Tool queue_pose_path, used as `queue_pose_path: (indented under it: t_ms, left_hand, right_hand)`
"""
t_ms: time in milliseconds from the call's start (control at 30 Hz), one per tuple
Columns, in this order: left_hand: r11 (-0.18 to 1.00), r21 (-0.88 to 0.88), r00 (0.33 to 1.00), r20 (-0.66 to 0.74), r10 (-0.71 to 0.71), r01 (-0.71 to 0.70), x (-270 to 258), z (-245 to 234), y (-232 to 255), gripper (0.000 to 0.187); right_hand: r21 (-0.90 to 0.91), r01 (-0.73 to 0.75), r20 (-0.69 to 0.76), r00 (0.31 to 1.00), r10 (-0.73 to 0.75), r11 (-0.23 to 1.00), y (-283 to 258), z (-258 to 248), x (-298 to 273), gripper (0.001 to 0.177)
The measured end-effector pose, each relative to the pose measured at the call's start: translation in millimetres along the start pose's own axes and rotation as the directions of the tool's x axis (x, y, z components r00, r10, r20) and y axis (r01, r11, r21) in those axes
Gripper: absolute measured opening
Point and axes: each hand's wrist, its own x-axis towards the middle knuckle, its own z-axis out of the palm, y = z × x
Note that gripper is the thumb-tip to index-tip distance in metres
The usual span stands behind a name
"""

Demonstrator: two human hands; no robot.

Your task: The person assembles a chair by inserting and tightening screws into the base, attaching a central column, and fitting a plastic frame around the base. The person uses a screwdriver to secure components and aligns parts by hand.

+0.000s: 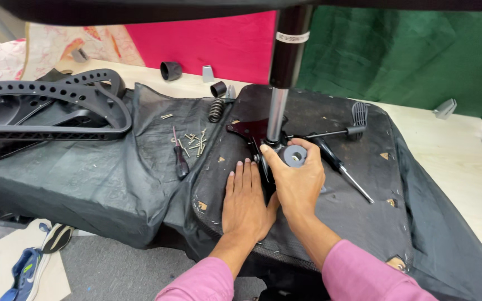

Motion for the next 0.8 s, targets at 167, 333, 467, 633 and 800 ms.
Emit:
queue_pose_path:
  t_ms: [167,333,467,633,800]
  left_hand:
    - [1.000,-0.010,1.000,0.012,-0.006,0.006,1,1,-2,0.090]
    - [1.000,-0.017,1.000,0.008,0.001,-0.001,0,-9,1,0.091]
    - [0.997,-0.042,0.987,0.154,-0.053,0.060,4,-22,7,0.109]
    - [0.989,-0.102,0.991,0.084,-0.103,0.111,34,-16,14,0.118]
    - [0.990,-0.127,0.994,-0.083,-0.069,0.058,41,6,17,0.110]
  right_hand:
    - [-0.013,0.053,-0.010,0.999,-0.053,0.999,4,3,1,0.054]
    - [-0.014,0.083,-0.025,0.996,-0.083,0.996,10,3,3,0.048]
    - [-0.033,0.073,-0.016,0.997,-0.074,0.997,14,4,5,0.046]
    - [-0.107,0.141,-0.056,0.987,-0.148,0.984,21,9,8,0.052]
    - [-0.158,0.234,-0.054,0.968,-0.245,0.959,28,8,8,0.067]
